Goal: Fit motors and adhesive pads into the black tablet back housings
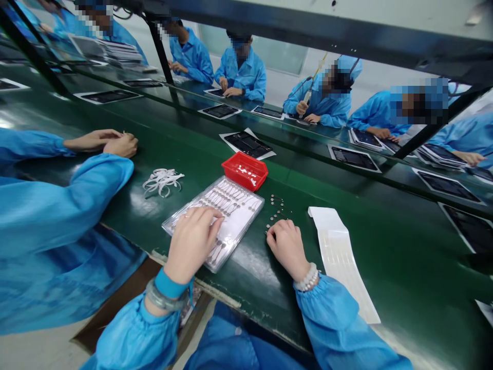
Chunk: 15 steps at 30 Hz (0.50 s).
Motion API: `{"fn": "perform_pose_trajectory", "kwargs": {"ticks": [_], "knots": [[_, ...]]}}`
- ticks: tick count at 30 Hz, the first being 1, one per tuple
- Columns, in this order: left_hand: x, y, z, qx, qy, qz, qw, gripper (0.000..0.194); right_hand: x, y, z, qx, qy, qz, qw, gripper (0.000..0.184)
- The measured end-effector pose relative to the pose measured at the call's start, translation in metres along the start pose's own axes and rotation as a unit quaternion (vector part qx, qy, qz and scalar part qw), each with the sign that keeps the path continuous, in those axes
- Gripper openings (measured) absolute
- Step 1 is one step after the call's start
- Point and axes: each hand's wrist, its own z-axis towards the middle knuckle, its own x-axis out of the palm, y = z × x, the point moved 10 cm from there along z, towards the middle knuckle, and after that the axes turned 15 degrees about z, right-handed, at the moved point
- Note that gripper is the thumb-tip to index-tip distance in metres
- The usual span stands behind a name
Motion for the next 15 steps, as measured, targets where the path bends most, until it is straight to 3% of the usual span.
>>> {"fn": "perform_pose_trajectory", "kwargs": {"ticks": [3, 7, 15], "knots": [[0.013, 0.012, 0.006, 0.01, 0.039, 0.044, 0.998, 0.016, 0.003, 0.002, -0.001, -0.014, -0.023, -0.034, 0.999, 0.021], [0.026, 0.005, 0.006, 0.031, 0.061, 0.057, 0.996, 0.015, 0.002, 0.0, -0.002, -0.003, -0.03, -0.045, 0.999, 0.02], [0.032, 0.001, 0.009, 0.048, 0.063, 0.068, 0.995, 0.02, 0.002, 0.002, -0.004, -0.005, -0.025, -0.055, 0.998, 0.017]]}}
